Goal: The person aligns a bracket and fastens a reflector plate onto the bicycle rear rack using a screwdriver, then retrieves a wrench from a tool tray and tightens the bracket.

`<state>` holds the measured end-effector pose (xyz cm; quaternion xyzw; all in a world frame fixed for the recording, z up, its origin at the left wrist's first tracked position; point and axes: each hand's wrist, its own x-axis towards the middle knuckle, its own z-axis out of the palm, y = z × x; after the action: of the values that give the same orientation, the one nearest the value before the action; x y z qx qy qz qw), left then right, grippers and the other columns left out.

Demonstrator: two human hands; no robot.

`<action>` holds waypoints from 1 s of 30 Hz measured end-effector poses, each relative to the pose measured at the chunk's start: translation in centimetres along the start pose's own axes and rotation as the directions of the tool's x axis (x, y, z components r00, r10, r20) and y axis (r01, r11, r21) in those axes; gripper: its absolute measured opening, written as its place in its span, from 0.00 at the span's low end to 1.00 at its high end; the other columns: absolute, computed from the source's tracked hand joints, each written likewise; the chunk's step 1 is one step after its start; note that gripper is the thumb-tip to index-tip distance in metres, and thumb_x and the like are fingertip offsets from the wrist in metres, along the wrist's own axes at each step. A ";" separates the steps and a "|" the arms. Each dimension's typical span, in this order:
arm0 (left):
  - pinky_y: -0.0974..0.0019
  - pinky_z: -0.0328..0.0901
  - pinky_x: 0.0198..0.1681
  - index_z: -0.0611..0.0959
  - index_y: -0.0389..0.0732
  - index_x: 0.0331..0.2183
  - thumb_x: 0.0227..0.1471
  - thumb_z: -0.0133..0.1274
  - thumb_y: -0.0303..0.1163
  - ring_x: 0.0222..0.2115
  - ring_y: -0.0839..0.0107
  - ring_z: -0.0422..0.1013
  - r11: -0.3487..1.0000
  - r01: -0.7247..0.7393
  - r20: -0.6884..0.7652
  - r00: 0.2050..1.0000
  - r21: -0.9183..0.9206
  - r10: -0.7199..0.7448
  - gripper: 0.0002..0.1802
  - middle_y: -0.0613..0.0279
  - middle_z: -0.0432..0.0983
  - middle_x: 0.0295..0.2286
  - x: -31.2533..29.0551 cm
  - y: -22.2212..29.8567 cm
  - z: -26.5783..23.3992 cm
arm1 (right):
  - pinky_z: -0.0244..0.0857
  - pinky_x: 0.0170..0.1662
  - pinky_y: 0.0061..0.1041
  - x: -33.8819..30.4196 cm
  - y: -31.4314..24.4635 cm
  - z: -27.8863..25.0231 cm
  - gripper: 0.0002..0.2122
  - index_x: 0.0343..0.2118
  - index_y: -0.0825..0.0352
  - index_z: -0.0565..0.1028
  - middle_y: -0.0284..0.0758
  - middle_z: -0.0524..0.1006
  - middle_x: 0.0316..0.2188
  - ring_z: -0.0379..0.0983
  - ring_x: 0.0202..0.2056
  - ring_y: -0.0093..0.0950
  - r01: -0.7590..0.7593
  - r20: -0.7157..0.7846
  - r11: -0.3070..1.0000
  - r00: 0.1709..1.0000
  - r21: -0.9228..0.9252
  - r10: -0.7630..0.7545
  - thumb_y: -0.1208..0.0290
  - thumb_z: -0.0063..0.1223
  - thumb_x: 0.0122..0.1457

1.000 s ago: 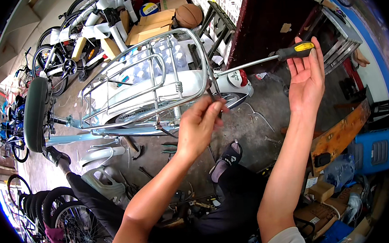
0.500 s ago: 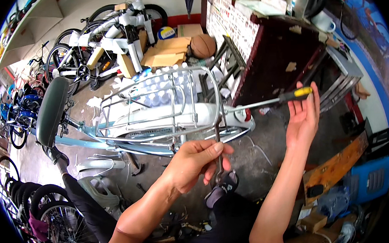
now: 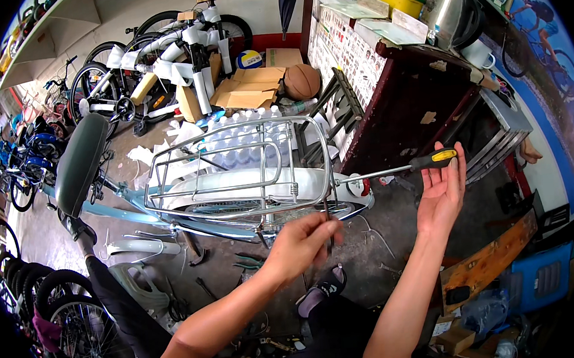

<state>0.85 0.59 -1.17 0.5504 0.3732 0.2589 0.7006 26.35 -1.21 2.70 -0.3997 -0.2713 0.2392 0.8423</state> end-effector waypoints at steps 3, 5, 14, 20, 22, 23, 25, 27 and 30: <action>0.73 0.70 0.31 0.81 0.37 0.43 0.65 0.47 0.35 0.31 0.80 0.73 0.983 -0.167 -0.121 0.977 0.082 0.176 0.13 0.65 0.79 0.35 3.4 -2.9 -0.6 | 0.58 0.56 0.27 -0.1 -0.1 0.4 0.20 0.62 0.58 0.65 0.42 0.73 0.55 0.70 0.50 0.26 -0.005 0.015 1.000 1.000 0.007 0.004 0.64 0.47 0.68; 0.72 0.70 0.31 0.81 0.37 0.44 0.65 0.47 0.34 0.31 0.79 0.74 0.989 -0.144 -0.125 0.982 -0.029 0.140 0.14 0.65 0.79 0.35 3.1 -3.8 -0.3 | 0.58 0.57 0.28 -0.2 0.1 0.2 0.21 0.62 0.58 0.65 0.41 0.73 0.55 0.69 0.50 0.26 0.007 0.003 1.000 1.000 0.013 -0.007 0.63 0.47 0.68; 0.73 0.69 0.22 0.79 0.32 0.42 0.65 0.47 0.38 0.21 0.78 0.72 0.877 0.166 0.211 0.975 -0.452 -0.076 0.17 0.56 0.80 0.31 -1.4 1.0 -1.1 | 0.57 0.57 0.29 -0.2 -0.1 0.3 0.20 0.62 0.58 0.65 0.42 0.72 0.55 0.69 0.51 0.27 0.010 0.001 1.000 1.000 -0.003 -0.010 0.62 0.47 0.68; 0.74 0.64 0.16 0.80 0.31 0.41 0.65 0.48 0.40 0.15 0.80 0.66 0.847 0.188 0.222 0.971 -0.497 -0.085 0.19 0.55 0.79 0.26 -2.6 3.1 -1.5 | 0.57 0.57 0.28 -0.2 0.0 0.2 0.20 0.62 0.58 0.65 0.41 0.72 0.55 0.70 0.51 0.26 0.007 0.007 1.000 1.000 -0.001 -0.007 0.62 0.46 0.68; 0.75 0.64 0.16 0.80 0.31 0.41 0.65 0.48 0.41 0.14 0.80 0.66 0.775 0.208 0.260 0.964 -0.597 -0.058 0.20 0.55 0.79 0.25 -2.6 3.3 -1.7 | 0.57 0.57 0.28 -0.3 -0.1 0.4 0.20 0.62 0.57 0.65 0.41 0.72 0.55 0.70 0.50 0.26 0.009 0.003 1.000 1.000 0.001 -0.009 0.62 0.46 0.68; 0.75 0.64 0.16 0.80 0.30 0.41 0.65 0.48 0.41 0.14 0.80 0.65 0.760 0.214 0.265 0.963 -0.614 -0.056 0.20 0.55 0.79 0.25 -2.6 3.4 -1.7 | 0.57 0.56 0.28 -0.3 -0.1 0.5 0.20 0.62 0.57 0.65 0.41 0.72 0.55 0.70 0.50 0.26 0.012 0.002 1.000 1.000 0.003 -0.012 0.62 0.46 0.68; 0.76 0.64 0.17 0.80 0.31 0.41 0.65 0.47 0.40 0.14 0.81 0.65 0.741 0.217 0.270 0.962 -0.635 -0.050 0.20 0.56 0.79 0.25 -2.7 3.4 -1.6 | 0.57 0.56 0.28 -0.2 -0.2 0.1 0.20 0.62 0.57 0.65 0.41 0.72 0.55 0.70 0.50 0.26 0.011 -0.001 1.000 1.000 -0.004 -0.011 0.62 0.46 0.68; 0.76 0.64 0.17 0.80 0.31 0.40 0.65 0.47 0.40 0.14 0.81 0.65 0.721 0.220 0.274 0.961 -0.657 -0.043 0.19 0.57 0.79 0.25 -2.8 3.0 -1.3 | 0.57 0.57 0.28 -0.1 -0.2 -0.1 0.20 0.62 0.57 0.65 0.42 0.72 0.55 0.70 0.50 0.25 0.010 -0.003 1.000 1.000 -0.013 -0.010 0.62 0.46 0.68; 0.76 0.65 0.22 0.81 0.34 0.43 0.66 0.46 0.36 0.18 0.83 0.67 0.983 0.040 0.030 0.999 -0.181 -0.035 0.16 0.64 0.79 0.28 -2.1 1.4 0.2 | 0.57 0.57 0.28 -0.1 -0.1 0.0 0.20 0.62 0.57 0.65 0.42 0.72 0.55 0.70 0.50 0.26 0.004 0.012 1.000 1.000 -0.020 -0.004 0.62 0.46 0.68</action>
<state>-0.18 -0.79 0.69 0.4806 0.3488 0.2710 0.7575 26.27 -1.34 2.76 -0.4063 -0.2794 0.2371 0.8370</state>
